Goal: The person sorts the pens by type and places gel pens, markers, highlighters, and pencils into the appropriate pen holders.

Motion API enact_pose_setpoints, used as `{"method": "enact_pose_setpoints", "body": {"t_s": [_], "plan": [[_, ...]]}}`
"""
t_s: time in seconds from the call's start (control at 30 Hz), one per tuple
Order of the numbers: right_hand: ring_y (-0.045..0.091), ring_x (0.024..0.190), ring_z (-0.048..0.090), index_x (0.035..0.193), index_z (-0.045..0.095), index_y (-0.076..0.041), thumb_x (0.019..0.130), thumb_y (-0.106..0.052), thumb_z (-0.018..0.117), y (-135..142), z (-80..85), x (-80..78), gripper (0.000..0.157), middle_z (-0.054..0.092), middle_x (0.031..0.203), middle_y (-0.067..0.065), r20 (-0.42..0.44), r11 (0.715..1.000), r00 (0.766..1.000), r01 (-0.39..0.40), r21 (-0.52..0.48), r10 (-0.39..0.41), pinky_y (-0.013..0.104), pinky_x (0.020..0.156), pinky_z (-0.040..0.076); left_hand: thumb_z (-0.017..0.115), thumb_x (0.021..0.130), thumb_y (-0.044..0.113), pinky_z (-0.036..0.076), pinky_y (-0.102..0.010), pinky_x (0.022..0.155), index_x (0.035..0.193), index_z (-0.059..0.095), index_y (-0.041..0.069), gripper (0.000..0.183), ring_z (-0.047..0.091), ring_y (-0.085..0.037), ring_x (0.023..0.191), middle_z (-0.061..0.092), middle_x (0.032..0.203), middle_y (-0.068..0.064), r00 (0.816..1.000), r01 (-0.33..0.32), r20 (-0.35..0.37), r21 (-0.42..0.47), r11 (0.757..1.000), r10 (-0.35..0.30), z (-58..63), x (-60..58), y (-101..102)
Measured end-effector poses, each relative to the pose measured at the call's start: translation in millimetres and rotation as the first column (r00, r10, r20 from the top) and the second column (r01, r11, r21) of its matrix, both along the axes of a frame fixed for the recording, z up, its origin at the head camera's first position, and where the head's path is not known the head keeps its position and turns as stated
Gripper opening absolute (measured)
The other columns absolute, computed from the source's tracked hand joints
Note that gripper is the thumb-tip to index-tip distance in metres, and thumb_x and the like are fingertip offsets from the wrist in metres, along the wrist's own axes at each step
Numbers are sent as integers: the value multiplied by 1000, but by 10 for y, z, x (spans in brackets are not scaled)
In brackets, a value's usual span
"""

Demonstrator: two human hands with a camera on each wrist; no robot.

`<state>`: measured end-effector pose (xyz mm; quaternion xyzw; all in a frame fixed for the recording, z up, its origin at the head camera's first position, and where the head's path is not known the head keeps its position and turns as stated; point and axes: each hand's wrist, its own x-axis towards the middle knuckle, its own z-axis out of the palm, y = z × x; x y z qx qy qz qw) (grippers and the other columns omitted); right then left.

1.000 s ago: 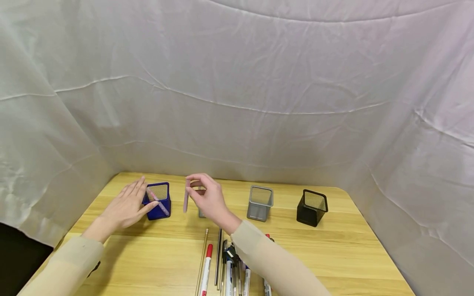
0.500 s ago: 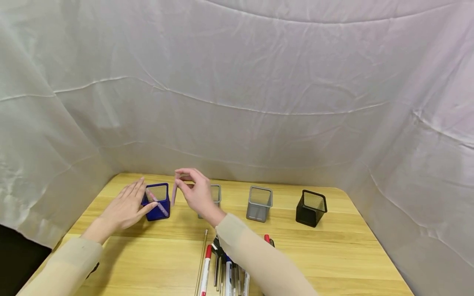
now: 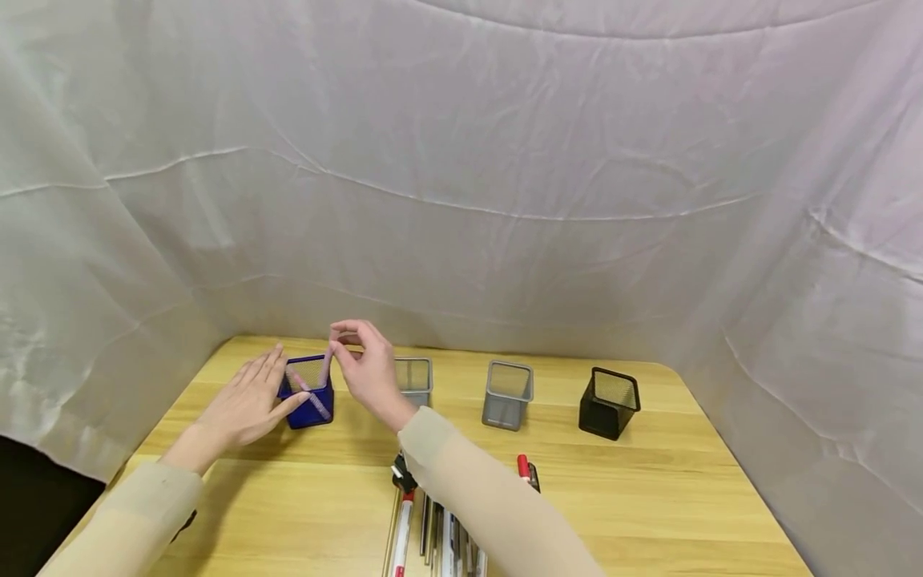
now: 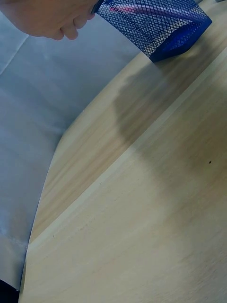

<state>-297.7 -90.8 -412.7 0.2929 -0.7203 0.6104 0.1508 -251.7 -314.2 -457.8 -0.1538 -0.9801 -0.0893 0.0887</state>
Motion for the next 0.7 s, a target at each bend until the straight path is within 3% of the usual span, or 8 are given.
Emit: {"method": "enact_pose_setpoints", "body": {"t_s": [0.23, 0.43, 0.7], "plan": [[11, 106, 71, 121, 69, -5, 99, -1, 69, -49, -104, 14, 23, 69, 118, 7, 30, 994, 1000, 1, 105, -5, 13, 84, 57, 48, 107, 53, 22, -65, 122, 154, 28, -19, 88, 24, -53, 151, 19, 164, -37, 1000, 2, 3, -2, 1000, -2, 15, 9, 12], [17, 106, 73, 119, 69, -2, 98, 0, 69, -88, -254, 31, 20, 69, 117, 10, 42, 988, 999, -35, 150, 29, 12, 83, 56, 48, 107, 53, 23, -65, 122, 154, 29, -18, 88, 25, -52, 151, 20, 164, -37, 1000, 4, -8, -12, 1000, -4, -4, 10, 12], [12, 105, 72, 121, 72, -2, 98, -1, 70, -51, -343, 47, 23, 70, 121, 10, 80, 956, 996, -64, 286, 43, 9, 84, 54, 49, 107, 53, 23, -64, 122, 153, 29, -18, 87, 24, -52, 151, 21, 164, -37, 1000, 13, -12, -7, 1000, -14, -8, -2, 46]]}}
